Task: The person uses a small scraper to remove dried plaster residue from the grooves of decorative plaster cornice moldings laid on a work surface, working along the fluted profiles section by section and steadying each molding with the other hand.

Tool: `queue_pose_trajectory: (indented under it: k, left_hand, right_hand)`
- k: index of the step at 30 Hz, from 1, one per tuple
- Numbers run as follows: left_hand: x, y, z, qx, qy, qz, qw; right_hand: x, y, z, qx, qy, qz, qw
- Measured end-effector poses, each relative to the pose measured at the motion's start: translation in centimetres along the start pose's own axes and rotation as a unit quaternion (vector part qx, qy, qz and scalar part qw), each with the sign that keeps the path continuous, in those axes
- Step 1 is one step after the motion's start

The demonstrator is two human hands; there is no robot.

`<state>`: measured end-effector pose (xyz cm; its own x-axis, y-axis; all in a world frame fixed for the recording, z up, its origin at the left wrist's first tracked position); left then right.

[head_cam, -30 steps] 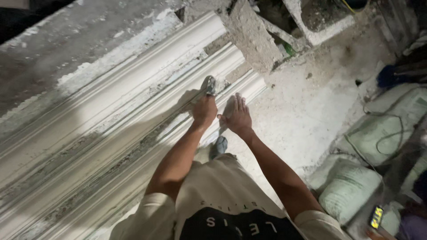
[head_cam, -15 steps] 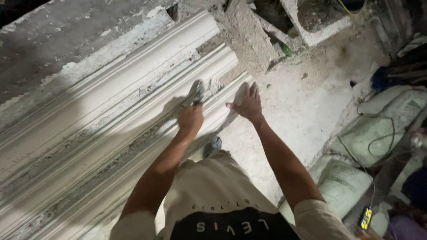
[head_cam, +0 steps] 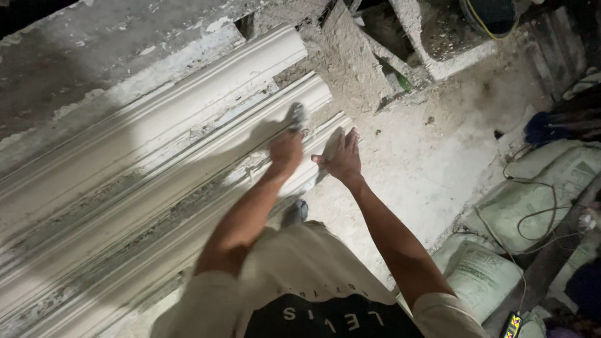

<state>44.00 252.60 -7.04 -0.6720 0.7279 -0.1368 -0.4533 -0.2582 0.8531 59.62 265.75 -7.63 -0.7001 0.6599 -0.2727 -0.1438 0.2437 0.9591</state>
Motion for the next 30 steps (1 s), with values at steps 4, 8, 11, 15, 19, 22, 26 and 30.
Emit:
queue_pose_trajectory:
  k: [4,8,11,15,19,22,26,30]
  left_hand:
    - [0.5,-0.4,0.4,-0.032,0.008,-0.032,0.999]
    - [0.7,0.5,0.9,-0.063,-0.020,-0.014,0.998]
    - [1.1,1.0,2.1,-0.013,-0.002,-0.037,0.999]
    - [1.6,1.1,4.2,-0.043,0.007,-0.037,0.998]
    - [1.7,1.2,5.5,0.006,-0.026,-0.008,1.000]
    - [1.8,1.1,6.1,0.012,-0.012,-0.064,0.998]
    - [3.0,1.1,6.9,-0.060,-0.020,-0.014,0.998]
    - [4.9,0.5,7.5,-0.040,-0.011,-0.018,0.999]
  right_hand:
    - [0.0,-0.2,0.0,-0.232,0.168,0.418,0.862]
    - [0.5,-0.7,0.4,-0.029,0.046,0.014,0.998]
    - [-0.1,0.1,0.0,-0.010,0.032,0.033,0.999]
    - [-1.3,0.8,-0.2,0.026,0.022,0.042,0.999]
    - [-0.8,-0.1,0.1,0.056,0.005,0.026,0.998]
    - [0.2,-1.1,0.3,-0.038,0.016,0.039,0.998]
    - [0.4,-1.4,0.4,-0.120,0.107,0.110,0.981]
    - [0.0,-1.4,0.4,-0.010,0.046,0.035,0.998]
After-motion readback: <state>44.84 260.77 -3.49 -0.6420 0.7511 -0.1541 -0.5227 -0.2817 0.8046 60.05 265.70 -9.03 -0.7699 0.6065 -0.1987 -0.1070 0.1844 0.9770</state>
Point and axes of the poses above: each hand's wrist, its own x-axis towards the middle knuckle, its own y-axis out of the back of the hand, z = x × y, the point moved 1 cm from there along x, towards the middle knuckle, and after that the axes turned 9 degrees about -x, right-handed, at the moved point
